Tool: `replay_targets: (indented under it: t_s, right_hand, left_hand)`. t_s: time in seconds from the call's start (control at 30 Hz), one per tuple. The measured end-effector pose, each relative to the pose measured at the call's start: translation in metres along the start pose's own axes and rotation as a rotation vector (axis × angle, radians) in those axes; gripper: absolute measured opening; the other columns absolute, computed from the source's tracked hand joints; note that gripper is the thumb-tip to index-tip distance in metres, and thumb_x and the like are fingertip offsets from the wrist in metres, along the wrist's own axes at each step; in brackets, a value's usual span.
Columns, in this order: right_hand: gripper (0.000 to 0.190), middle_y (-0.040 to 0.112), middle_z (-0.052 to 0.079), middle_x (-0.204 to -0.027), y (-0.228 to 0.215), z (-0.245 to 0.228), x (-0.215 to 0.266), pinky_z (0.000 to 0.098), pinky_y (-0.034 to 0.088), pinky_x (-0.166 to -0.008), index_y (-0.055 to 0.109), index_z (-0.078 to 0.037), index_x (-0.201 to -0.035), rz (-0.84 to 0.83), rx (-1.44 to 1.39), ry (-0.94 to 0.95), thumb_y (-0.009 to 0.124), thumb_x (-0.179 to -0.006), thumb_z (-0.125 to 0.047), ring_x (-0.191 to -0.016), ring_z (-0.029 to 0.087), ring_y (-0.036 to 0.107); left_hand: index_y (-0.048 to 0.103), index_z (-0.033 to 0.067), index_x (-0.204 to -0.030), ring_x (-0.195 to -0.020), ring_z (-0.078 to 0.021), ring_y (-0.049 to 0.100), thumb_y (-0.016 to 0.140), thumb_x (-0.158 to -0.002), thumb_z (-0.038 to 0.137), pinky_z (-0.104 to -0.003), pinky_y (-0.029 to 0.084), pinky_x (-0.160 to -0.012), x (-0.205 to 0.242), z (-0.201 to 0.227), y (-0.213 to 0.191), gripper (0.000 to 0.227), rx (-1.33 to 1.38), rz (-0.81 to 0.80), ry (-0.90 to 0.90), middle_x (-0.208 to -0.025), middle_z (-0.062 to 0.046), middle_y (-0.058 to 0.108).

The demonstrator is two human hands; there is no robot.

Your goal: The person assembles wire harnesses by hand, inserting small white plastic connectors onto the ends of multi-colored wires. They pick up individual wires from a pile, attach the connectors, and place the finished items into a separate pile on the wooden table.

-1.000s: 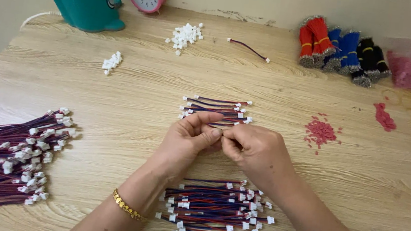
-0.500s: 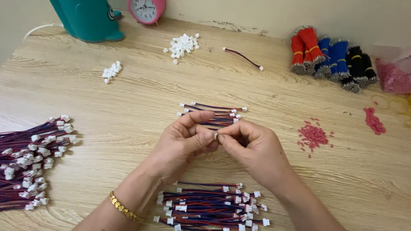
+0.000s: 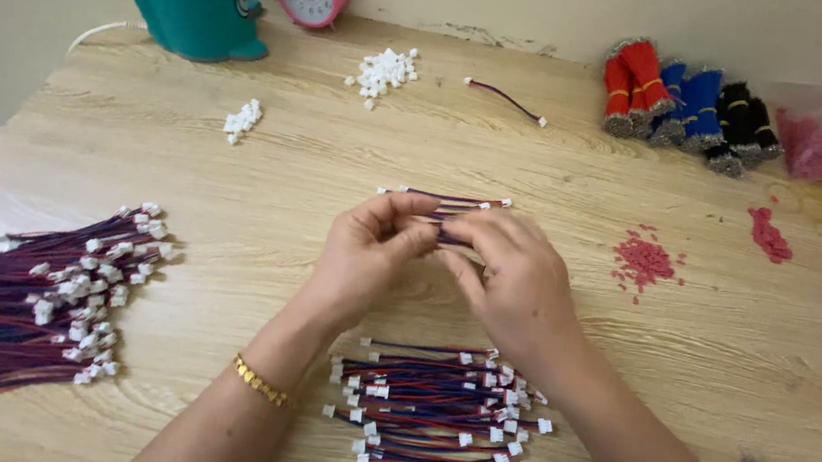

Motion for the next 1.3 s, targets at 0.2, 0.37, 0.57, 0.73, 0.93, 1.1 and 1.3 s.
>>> replay_targets:
  t_s: [0.2, 0.37, 0.57, 0.73, 0.93, 1.1, 1.3]
  right_hand:
    - [0.019, 0.069, 0.015, -0.088, 0.01, -0.015, 0.019, 0.0479, 0.049, -0.083, 0.072, -0.009, -0.089, -0.662, 0.078, 0.029, 0.074, -0.078, -0.024, -0.092, 0.039, 0.064]
    - [0.017, 0.065, 0.006, -0.08, 0.015, -0.015, 0.021, 0.0416, 0.05, -0.079, 0.067, -0.014, -0.078, -0.786, 0.151, 0.066, 0.07, -0.082, -0.031, -0.091, 0.032, 0.063]
    - [0.013, 0.065, 0.005, -0.08, 0.023, 0.017, 0.029, 0.0434, 0.045, -0.067, 0.064, -0.017, -0.078, -0.639, 0.095, 0.039, 0.066, -0.082, -0.029, -0.076, 0.029, 0.063]
    - [0.007, 0.067, -0.002, -0.073, -0.025, 0.003, 0.004, 0.0305, 0.041, -0.065, 0.059, -0.02, -0.087, -0.621, -0.067, 0.402, 0.059, -0.091, -0.026, -0.065, 0.015, 0.059]
    - [0.02, 0.067, 0.0, -0.084, -0.064, 0.015, -0.006, 0.0199, 0.045, -0.059, 0.066, -0.017, -0.105, -0.685, -0.197, 0.89, 0.05, -0.101, -0.029, -0.066, 0.01, 0.055]
    - [0.014, 0.076, -0.004, -0.092, -0.1, 0.08, 0.011, 0.0294, 0.047, -0.072, 0.073, -0.016, -0.093, -0.336, 0.162, 0.73, 0.062, -0.09, -0.024, -0.081, 0.012, 0.066]
    - [0.017, 0.073, -0.007, -0.099, -0.092, 0.105, 0.037, 0.0324, 0.045, -0.078, 0.074, -0.022, -0.093, -0.448, 0.345, 0.753, 0.063, -0.087, -0.033, -0.094, 0.013, 0.063]
  left_hand:
    - [0.075, 0.0115, -0.1, -0.069, -0.0084, 0.067, 0.078, -0.08, 0.009, -0.022, 0.058, -0.067, -0.013, -0.006, -0.03, 0.021, -0.224, 0.103, 0.014, -0.08, -0.003, 0.072]
    - [0.072, 0.0125, -0.11, -0.075, -0.013, 0.07, 0.073, -0.081, 0.002, -0.023, 0.06, -0.065, -0.005, 0.008, -0.023, 0.031, -0.246, 0.077, 0.033, -0.109, -0.008, 0.069]
    - [0.072, 0.0094, -0.107, -0.082, -0.0051, 0.059, 0.063, -0.086, 0.015, -0.02, 0.048, -0.076, 0.004, 0.049, -0.018, 0.023, -0.489, -0.199, -0.019, -0.1, 0.002, 0.073]
    - [0.074, 0.0089, -0.105, -0.088, -0.0048, 0.064, 0.064, -0.086, 0.022, -0.022, 0.05, -0.08, 0.021, 0.057, -0.015, 0.025, -0.65, -0.426, -0.032, -0.098, 0.002, 0.075]
    - [0.077, -0.0006, -0.096, -0.061, -0.0152, 0.064, 0.071, -0.085, 0.004, -0.025, 0.055, -0.064, 0.02, 0.051, -0.007, 0.013, -0.311, -0.193, -0.302, -0.069, -0.012, 0.074]
    - [0.073, -0.0027, -0.101, -0.071, -0.021, 0.066, 0.067, -0.088, 0.005, -0.03, 0.058, -0.071, 0.017, 0.039, -0.015, 0.016, -0.055, 0.012, -0.414, -0.083, -0.016, 0.072]
    - [0.075, -0.0031, -0.105, -0.07, -0.0217, 0.065, 0.068, -0.087, 0.006, -0.027, 0.053, -0.073, 0.024, 0.043, -0.015, 0.021, -0.066, 0.022, -0.465, -0.077, -0.019, 0.071]
Point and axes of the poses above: each hand's wrist, its own x-axis away from the middle knuckle, its own y-axis out of the palm, z = x × y, the point moved 2 cm from there along -x, towards the middle knuckle
